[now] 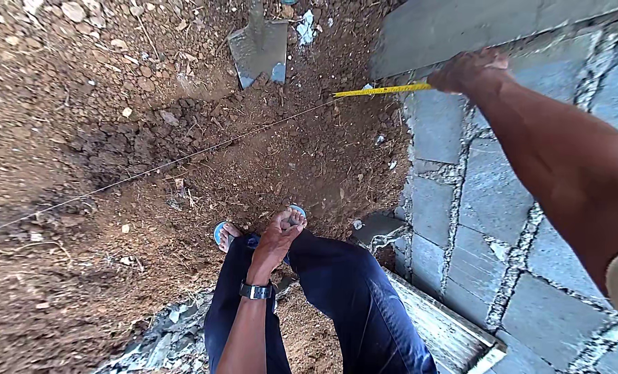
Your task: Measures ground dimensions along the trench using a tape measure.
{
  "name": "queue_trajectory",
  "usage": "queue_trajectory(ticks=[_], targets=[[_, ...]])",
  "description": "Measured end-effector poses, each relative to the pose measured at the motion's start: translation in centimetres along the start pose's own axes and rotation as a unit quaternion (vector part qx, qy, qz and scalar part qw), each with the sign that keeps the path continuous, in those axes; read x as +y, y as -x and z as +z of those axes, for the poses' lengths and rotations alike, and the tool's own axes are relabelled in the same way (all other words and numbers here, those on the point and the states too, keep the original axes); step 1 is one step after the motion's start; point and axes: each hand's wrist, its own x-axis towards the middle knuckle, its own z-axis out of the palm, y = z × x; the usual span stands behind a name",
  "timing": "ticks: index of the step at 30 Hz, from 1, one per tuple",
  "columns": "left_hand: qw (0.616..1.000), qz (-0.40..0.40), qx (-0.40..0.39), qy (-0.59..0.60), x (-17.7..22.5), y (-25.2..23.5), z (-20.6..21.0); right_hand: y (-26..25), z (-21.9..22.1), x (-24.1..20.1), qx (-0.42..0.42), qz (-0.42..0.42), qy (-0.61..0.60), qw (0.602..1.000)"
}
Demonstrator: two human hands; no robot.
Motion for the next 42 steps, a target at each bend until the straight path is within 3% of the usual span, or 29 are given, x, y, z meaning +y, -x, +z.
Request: queue_trajectory(ticks=[12, 18, 24, 30, 37, 42], targets=[[1.000, -0.002, 0.000, 0.003, 0.6, 0.0, 0.1, 1.5, 2.3, 2.1, -0.034, 0.010, -0.063, 0.997], [1.000, -0.013, 0.003, -0.007, 1.0, -0.2, 0.0, 3.5, 7.2, 4.2, -0.072, 0.022, -0.170, 0.983], [1.000, -0.012, 0.004, -0.018, 1.3, -0.4, 0.6, 4.5, 12.3, 1.6, -0.076, 0.058, -0.254, 0.962], [0.999, -0.030, 0.012, -0.023, 0.5, -0.1, 0.7, 7.2, 16.6, -1.4, -0.130, 0.011, -0.308, 0.942], [0.996, -0.037, 0.081, -0.006, -0.4, 2.3, -1.3, 8.1, 17.8, 1.0, -0.177, 0.091, -0.419, 0.886], [0.985, -0.005, 0.162, -0.060, -0.2, 8.3, -4.5, 7.2, 17.7, 0.2, -0.172, 0.127, -0.437, 0.874]])
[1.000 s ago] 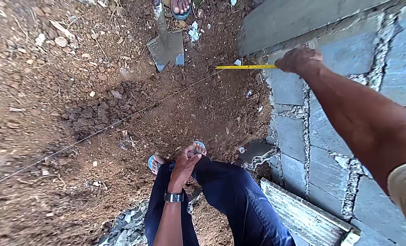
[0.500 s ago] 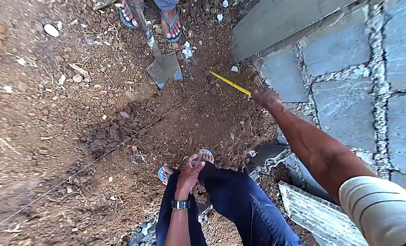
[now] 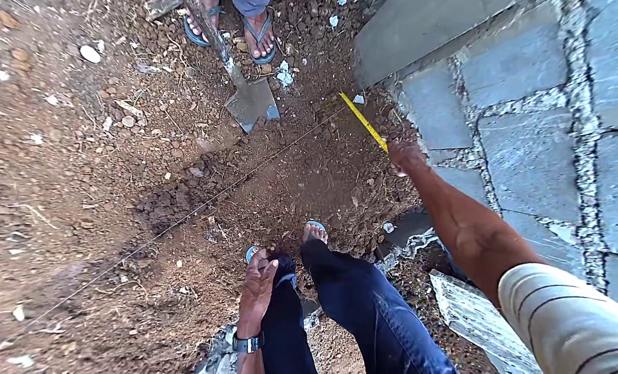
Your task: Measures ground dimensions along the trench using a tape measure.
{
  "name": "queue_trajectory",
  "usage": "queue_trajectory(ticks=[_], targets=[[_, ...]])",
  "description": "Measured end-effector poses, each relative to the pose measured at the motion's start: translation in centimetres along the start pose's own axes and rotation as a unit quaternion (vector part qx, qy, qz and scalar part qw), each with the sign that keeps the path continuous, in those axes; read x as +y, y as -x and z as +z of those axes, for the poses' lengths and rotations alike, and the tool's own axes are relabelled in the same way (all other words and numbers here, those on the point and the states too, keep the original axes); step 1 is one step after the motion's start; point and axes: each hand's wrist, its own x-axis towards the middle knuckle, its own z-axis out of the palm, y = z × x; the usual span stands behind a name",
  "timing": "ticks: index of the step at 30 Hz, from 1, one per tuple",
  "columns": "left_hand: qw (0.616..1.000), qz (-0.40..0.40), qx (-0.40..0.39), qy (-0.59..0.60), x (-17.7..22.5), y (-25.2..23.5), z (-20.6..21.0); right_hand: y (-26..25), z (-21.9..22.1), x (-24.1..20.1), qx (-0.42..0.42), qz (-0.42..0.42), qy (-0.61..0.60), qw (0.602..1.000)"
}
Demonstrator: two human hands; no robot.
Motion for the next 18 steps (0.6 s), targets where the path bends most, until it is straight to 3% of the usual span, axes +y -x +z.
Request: queue_trajectory(ticks=[4, 9, 14, 18], targets=[[0.986, -0.005, 0.065, -0.150, -2.6, 6.9, -3.2, 2.1, 2.2, -0.9, -0.063, 0.005, -0.021, 0.998], [0.973, -0.123, 0.033, -0.194, -5.0, 15.3, -3.2, 4.4, 4.5, -0.6, -0.108, 0.031, -0.094, 0.989], [0.963, -0.153, 0.100, -0.199, -7.1, 15.3, -1.3, 4.1, 4.1, -0.3, -0.066, 0.064, -0.171, 0.981], [0.962, -0.159, 0.111, -0.190, -7.3, 14.5, -1.2, 3.6, 3.9, -0.6, -0.037, 0.074, -0.159, 0.984]])
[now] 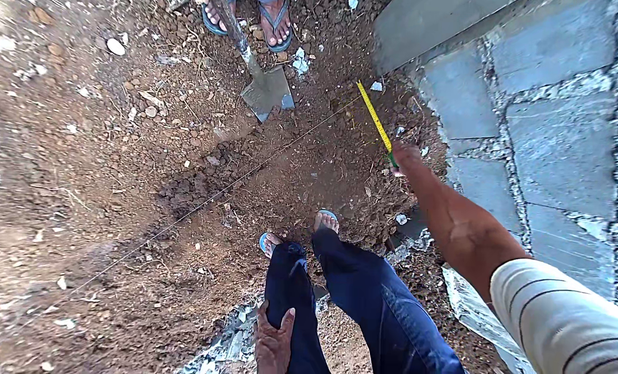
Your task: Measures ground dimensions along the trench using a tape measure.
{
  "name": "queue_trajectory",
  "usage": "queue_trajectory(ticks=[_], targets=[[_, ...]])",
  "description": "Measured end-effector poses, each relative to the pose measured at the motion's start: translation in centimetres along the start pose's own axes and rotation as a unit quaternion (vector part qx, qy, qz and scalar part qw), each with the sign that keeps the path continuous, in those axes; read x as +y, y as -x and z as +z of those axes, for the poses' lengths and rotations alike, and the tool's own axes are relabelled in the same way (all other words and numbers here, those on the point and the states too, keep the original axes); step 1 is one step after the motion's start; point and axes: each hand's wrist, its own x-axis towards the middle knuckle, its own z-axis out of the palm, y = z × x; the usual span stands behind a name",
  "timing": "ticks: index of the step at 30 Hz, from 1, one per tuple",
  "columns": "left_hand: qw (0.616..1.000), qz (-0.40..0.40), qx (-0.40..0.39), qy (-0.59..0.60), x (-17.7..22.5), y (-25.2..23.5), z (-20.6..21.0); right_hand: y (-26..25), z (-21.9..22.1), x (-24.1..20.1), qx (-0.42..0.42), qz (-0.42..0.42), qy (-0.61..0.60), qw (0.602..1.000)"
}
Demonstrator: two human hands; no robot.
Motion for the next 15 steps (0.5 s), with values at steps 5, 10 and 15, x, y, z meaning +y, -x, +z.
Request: queue_trajectory(ticks=[5, 10, 15], targets=[[1.000, -0.004, -0.012, 0.008, -0.3, 0.0, -0.1, 2.0, 2.5, 0.3, -0.036, -0.013, 0.010, 0.999], [1.000, -0.003, -0.029, 0.005, -0.6, 0.1, 0.4, 5.4, 6.4, 1.4, -0.080, 0.000, 0.012, 0.997], [0.999, -0.007, -0.034, -0.002, -1.5, -0.1, 1.3, 9.4, 7.4, 2.8, -0.113, -0.002, -0.013, 0.993]])
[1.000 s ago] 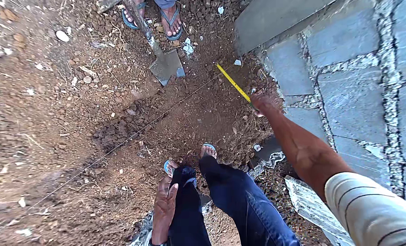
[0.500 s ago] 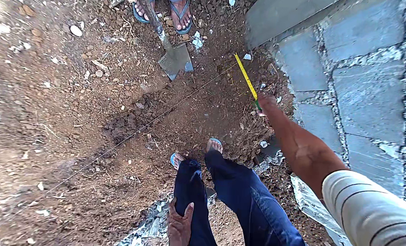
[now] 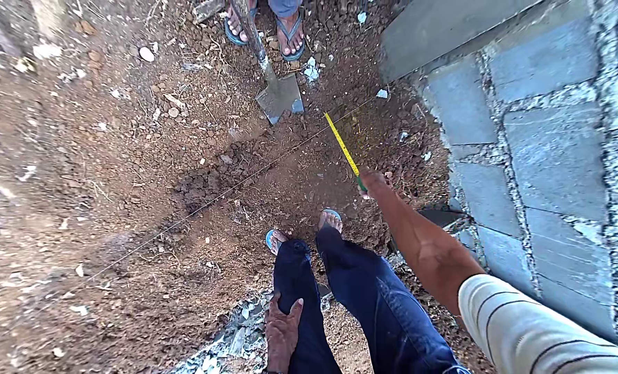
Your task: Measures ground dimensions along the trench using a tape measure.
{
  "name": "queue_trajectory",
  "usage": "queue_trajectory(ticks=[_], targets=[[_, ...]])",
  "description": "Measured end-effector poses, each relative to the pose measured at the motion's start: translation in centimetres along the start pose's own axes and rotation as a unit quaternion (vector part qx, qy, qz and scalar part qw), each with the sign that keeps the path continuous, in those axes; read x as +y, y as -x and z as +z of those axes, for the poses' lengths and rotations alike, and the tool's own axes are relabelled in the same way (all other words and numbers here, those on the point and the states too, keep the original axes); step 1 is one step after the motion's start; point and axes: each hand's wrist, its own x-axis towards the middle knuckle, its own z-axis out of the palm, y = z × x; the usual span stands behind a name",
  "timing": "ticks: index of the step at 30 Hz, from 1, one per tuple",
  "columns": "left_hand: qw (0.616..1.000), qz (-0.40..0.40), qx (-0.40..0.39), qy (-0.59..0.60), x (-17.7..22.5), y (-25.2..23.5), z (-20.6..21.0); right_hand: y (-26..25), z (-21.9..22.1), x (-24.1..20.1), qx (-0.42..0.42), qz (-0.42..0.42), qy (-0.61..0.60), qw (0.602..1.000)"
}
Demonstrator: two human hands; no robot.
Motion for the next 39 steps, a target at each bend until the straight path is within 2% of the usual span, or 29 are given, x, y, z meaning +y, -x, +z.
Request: queue_trajectory(ticks=[6, 12, 16, 19, 25, 30, 34, 36, 39], targets=[[1.000, -0.017, -0.003, -0.023, 0.4, 0.1, 0.3, -2.0, -1.8, 0.4, 0.062, 0.010, -0.061, 0.996], [1.000, -0.019, -0.004, -0.025, 0.4, 0.3, 0.4, -3.1, -2.8, -0.9, 0.038, -0.001, -0.013, 0.999], [0.999, -0.018, -0.008, -0.033, 0.5, 0.5, 0.8, -1.1, -1.7, -0.6, 0.007, -0.001, 0.015, 1.000], [0.998, -0.024, -0.016, -0.053, 0.9, 0.9, 0.9, 0.6, -0.4, 1.1, -0.030, -0.020, 0.063, 0.997], [0.995, -0.036, -0.030, -0.083, 1.7, 2.2, 1.8, 8.6, 1.2, 4.8, -0.129, 0.000, 0.084, 0.988], [0.988, -0.008, -0.057, -0.144, 1.4, 2.9, 2.2, 16.2, -1.7, 10.7, -0.164, -0.006, 0.131, 0.978], [0.973, 0.058, -0.095, -0.201, 2.7, 3.3, 0.6, 21.8, -8.0, 17.4, -0.116, -0.012, 0.150, 0.982], [0.967, 0.122, -0.087, -0.208, 6.1, 4.6, -1.3, 24.2, -11.5, 21.1, -0.092, -0.005, 0.160, 0.983], [0.947, 0.246, -0.073, -0.194, 15.1, 7.6, -4.2, 27.2, -15.7, 27.3, -0.053, 0.025, 0.154, 0.986]])
